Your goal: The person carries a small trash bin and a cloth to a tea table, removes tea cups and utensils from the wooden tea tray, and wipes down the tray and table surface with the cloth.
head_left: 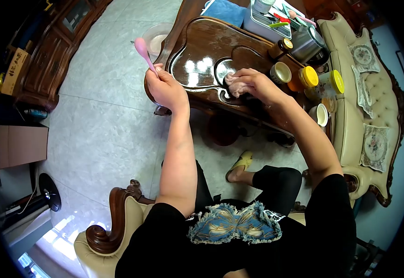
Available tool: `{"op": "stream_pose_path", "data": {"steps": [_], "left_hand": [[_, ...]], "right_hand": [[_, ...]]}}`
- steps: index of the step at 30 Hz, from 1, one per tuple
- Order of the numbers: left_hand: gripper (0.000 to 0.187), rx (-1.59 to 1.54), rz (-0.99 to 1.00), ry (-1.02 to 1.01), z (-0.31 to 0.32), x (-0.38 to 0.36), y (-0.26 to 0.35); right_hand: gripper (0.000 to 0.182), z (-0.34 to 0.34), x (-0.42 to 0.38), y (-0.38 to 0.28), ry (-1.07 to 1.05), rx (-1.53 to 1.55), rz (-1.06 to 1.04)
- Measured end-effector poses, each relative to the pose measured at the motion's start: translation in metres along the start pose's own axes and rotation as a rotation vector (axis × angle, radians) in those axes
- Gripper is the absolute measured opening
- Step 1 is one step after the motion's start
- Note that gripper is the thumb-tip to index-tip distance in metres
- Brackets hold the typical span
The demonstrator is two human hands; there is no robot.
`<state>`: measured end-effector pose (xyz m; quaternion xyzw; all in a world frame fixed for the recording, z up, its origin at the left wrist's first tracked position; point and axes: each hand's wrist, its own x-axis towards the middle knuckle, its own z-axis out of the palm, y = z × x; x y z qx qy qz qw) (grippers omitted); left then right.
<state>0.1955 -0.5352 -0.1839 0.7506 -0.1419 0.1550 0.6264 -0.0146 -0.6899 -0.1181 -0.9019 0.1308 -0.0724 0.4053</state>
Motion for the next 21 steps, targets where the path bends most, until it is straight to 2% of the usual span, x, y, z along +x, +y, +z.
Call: {"op": "stream_pose_path", "data": {"steps": [1,2,3,5,8,10,13,14,16,17,18,21], "left_hand": [[0.021,0.001,-0.004,0.007,0.0,-0.001,0.0],[0.021,-0.003,-0.012,0.009,0.0,-0.003,0.001],[0.021,-0.015,-0.036,-0.004,-0.001,-0.003,0.006],[0.02,-0.042,-0.044,-0.022,-0.002,-0.004,0.016],[0.019,-0.022,-0.013,-0.014,-0.001,-0.006,0.021],[0.019,-0.026,-0.026,-0.018,-0.001,-0.005,0.022],[0.02,-0.044,-0.052,-0.034,-0.002,-0.006,0.024],[0.02,-0.061,-0.063,-0.042,-0.002,-0.006,0.025],[0.018,-0.077,-0.07,-0.057,-0.001,-0.007,0.027],[0.017,-0.095,-0.075,-0.074,-0.001,-0.007,0.026],[0.017,-0.093,-0.075,-0.073,-0.001,-0.007,0.025],[0.017,-0.106,-0.048,-0.077,0.002,-0.009,0.022]], "right_hand": [[0.015,-0.006,-0.005,0.001,0.025,-0.183,-0.112],[0.02,-0.005,-0.003,0.014,0.031,0.179,0.008],[0.022,-0.015,-0.007,0.011,0.059,0.377,0.291],[0.024,-0.017,-0.001,0.012,0.288,0.839,0.463],[0.031,-0.018,0.018,-0.024,0.406,1.209,0.483],[0.033,-0.018,0.027,0.003,0.36,1.247,0.426],[0.03,-0.013,0.039,0.041,0.478,0.585,0.484],[0.034,-0.011,0.038,0.051,0.548,0.115,0.429],[0.041,0.003,0.035,0.027,0.68,-0.114,0.284],[0.047,0.007,0.034,0.009,0.636,-0.338,0.208],[0.054,0.017,0.032,-0.015,0.536,-0.305,0.238],[0.064,0.063,0.038,-0.012,0.428,-0.548,0.328]]}}
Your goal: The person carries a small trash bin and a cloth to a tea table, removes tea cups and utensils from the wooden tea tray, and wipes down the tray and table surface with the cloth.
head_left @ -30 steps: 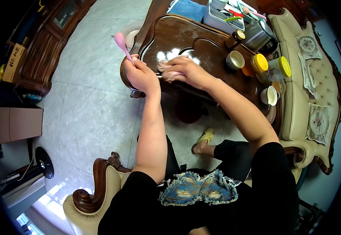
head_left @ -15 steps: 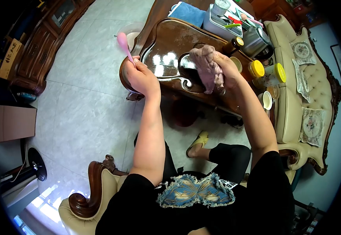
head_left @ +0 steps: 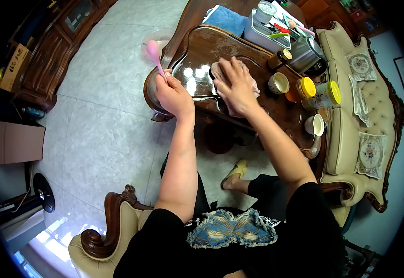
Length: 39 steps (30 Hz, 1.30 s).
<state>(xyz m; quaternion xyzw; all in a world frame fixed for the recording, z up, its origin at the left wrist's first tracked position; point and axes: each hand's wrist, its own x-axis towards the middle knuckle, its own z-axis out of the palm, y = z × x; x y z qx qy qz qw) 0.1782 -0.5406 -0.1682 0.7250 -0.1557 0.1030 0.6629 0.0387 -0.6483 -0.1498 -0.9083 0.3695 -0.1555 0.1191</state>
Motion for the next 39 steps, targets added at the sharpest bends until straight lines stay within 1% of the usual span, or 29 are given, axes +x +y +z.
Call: {"op": "stream_pose_path", "data": {"steps": [1,2,3,5,6,7,9,11,13,15,17,18,19,21,23,24,26,27,29,31,33,34,35,37,38,39], "left_hand": [[0.017,0.007,0.004,0.002,0.0,-0.001,0.0],[0.018,0.014,0.008,0.005,0.0,-0.002,0.0],[0.018,0.016,0.013,0.008,-0.001,-0.002,0.001],[0.019,-0.023,-0.056,-0.012,-0.005,-0.001,0.006],[0.02,-0.012,-0.047,0.001,-0.006,0.0,0.008],[0.02,-0.008,-0.044,0.008,-0.005,0.002,0.008],[0.02,-0.028,-0.049,0.004,-0.007,0.001,0.01],[0.019,-0.027,-0.032,0.004,-0.005,0.002,0.008],[0.019,-0.051,-0.045,0.001,-0.003,0.003,0.005],[0.019,-0.05,-0.025,0.012,-0.001,0.002,0.006],[0.019,-0.05,-0.01,0.019,0.001,0.0,0.006],[0.019,-0.039,0.005,0.017,0.001,0.0,0.004],[0.018,-0.026,0.021,0.015,0.0,0.0,0.004],[0.018,-0.023,0.034,0.024,-0.001,-0.001,0.004],[0.019,0.007,0.052,0.034,-0.005,0.002,0.003],[0.019,-0.001,0.028,0.036,-0.006,0.003,0.003],[0.019,0.013,0.043,0.053,-0.003,0.004,-0.005],[0.019,0.026,0.063,0.068,-0.002,0.004,-0.008],[0.018,0.015,0.05,0.048,-0.004,0.003,0.0],[0.018,0.004,0.036,0.035,-0.002,0.002,0.004],[0.019,-0.014,0.072,0.048,0.001,0.0,0.004],[0.019,-0.014,0.07,0.046,-0.001,-0.001,0.005],[0.018,-0.016,0.032,0.015,-0.001,-0.001,0.005],[0.017,-0.019,-0.01,-0.018,-0.002,-0.001,0.006],[0.017,-0.017,0.003,-0.014,-0.002,-0.001,0.005],[0.017,-0.015,0.017,-0.011,-0.002,0.0,0.005]], "right_hand": [[0.067,0.009,-0.004,-0.001,-0.038,-0.09,-0.008],[0.062,0.015,-0.005,0.001,0.038,-0.104,-0.054],[0.062,0.02,-0.001,0.011,0.04,-0.099,-0.056],[0.06,0.025,0.015,0.041,0.145,0.052,-0.162],[0.062,0.024,0.022,0.044,0.229,0.078,-0.124],[0.059,0.029,0.035,0.058,0.28,0.038,-0.084],[0.056,0.045,0.066,0.078,0.477,-0.031,-0.018],[0.053,0.046,0.082,0.062,0.456,-0.032,0.081],[0.053,0.05,0.077,0.037,0.387,0.057,-0.091],[0.056,0.047,0.05,0.012,0.25,0.162,-0.22],[0.059,0.03,0.015,-0.011,0.063,0.286,-0.306],[0.061,0.021,0.0,-0.018,-0.011,0.264,-0.349],[0.061,0.01,-0.008,-0.017,-0.011,0.265,-0.344],[0.06,-0.012,-0.021,0.0,-0.219,0.325,-0.439],[0.058,-0.023,-0.033,0.019,-0.187,0.312,-0.37],[0.059,-0.024,-0.034,0.031,-0.156,0.3,-0.345],[0.062,-0.014,-0.031,0.051,-0.089,0.259,-0.31],[0.062,-0.007,-0.024,0.052,-0.089,0.259,-0.31],[0.061,0.009,-0.004,0.048,0.179,0.066,-0.18],[0.058,0.027,0.019,0.044,0.277,0.008,-0.122],[0.06,0.029,0.02,0.033,0.226,0.064,-0.146],[0.064,0.021,0.015,0.029,0.147,0.058,-0.247],[0.065,0.026,0.009,0.034,0.117,0.093,-0.316],[0.059,0.008,-0.006,0.029,-0.021,0.152,-0.372],[0.059,0.0,-0.012,0.031,-0.022,0.152,-0.369],[0.055,-0.008,-0.017,0.036,-0.075,0.133,-0.399]]}}
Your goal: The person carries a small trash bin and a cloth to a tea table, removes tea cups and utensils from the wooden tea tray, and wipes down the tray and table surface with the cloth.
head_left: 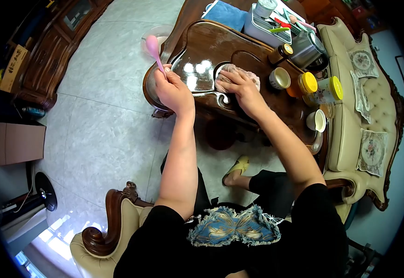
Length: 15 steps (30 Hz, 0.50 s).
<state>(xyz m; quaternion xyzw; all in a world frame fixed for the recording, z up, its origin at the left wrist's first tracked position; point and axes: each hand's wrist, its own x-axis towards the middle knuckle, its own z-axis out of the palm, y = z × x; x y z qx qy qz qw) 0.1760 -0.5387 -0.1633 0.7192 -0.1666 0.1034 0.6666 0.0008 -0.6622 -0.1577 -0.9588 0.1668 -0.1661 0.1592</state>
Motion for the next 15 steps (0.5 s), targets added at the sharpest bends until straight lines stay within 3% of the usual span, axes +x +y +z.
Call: {"op": "stream_pose_path", "data": {"steps": [2,8,11,13,15], "left_hand": [[0.016,0.001,0.004,-0.005,0.0,-0.001,0.001],[0.018,0.031,0.039,0.02,0.002,-0.002,-0.006],[0.019,0.031,0.053,0.018,0.005,-0.005,-0.005],[0.019,0.001,0.043,0.012,0.007,-0.002,-0.004],[0.02,-0.008,0.017,0.013,0.004,-0.001,-0.005]], "right_hand": [[0.045,-0.008,-0.005,0.004,0.005,0.009,-0.024],[0.063,0.035,0.022,0.0,0.305,-0.168,0.203],[0.058,0.028,0.016,-0.002,0.236,-0.03,0.097],[0.051,0.003,0.001,-0.003,-0.001,0.137,-0.037],[0.044,-0.017,-0.005,-0.004,-0.058,0.149,-0.003]]}}
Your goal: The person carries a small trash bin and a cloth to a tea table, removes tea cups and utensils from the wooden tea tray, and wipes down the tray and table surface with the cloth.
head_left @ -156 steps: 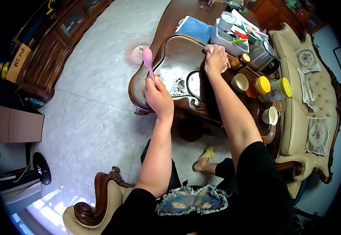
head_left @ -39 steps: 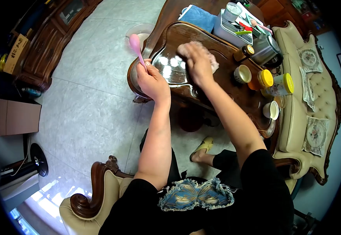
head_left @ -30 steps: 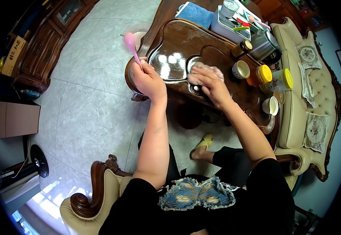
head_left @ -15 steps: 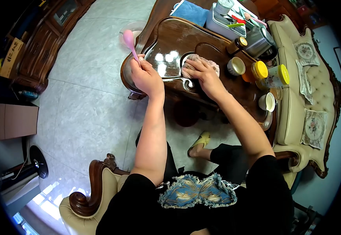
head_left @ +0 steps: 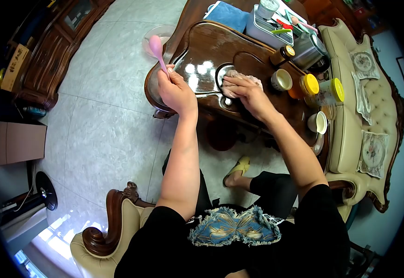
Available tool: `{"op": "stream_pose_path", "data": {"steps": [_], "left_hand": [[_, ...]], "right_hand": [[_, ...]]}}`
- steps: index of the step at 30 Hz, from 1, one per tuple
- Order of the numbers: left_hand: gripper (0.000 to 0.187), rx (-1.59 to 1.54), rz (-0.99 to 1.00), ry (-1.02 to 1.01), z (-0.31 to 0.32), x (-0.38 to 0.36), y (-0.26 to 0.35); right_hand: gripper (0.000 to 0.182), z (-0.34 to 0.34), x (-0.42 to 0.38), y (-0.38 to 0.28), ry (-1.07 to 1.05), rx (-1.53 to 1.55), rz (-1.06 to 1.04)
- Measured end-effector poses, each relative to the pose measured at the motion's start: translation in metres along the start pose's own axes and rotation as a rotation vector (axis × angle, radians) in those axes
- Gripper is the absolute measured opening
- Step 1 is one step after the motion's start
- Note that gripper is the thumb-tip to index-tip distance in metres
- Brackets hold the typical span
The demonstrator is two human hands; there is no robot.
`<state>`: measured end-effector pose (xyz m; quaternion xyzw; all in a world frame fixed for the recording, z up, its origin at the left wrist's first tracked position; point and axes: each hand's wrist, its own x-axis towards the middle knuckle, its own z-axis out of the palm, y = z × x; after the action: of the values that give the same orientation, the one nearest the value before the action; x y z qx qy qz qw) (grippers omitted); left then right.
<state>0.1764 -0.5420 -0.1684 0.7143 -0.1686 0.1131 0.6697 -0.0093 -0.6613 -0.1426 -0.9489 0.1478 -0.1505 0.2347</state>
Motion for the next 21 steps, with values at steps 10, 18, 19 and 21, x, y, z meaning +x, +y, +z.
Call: {"op": "stream_pose_path", "data": {"steps": [10,18,19,21], "left_hand": [[0.02,-0.026,-0.057,0.006,-0.009,0.001,0.01],[0.019,-0.012,-0.021,0.064,-0.009,0.009,-0.011],[0.019,-0.011,-0.035,0.065,-0.009,0.01,-0.012],[0.019,0.019,0.004,0.089,-0.008,0.011,-0.019]], "right_hand": [[0.061,0.033,0.095,0.092,0.374,-0.492,0.473],[0.049,0.063,0.204,0.088,0.423,-0.302,0.296],[0.045,0.067,0.215,0.07,0.351,-0.27,0.236],[0.041,0.08,0.221,0.052,0.36,-0.223,0.093]]}}
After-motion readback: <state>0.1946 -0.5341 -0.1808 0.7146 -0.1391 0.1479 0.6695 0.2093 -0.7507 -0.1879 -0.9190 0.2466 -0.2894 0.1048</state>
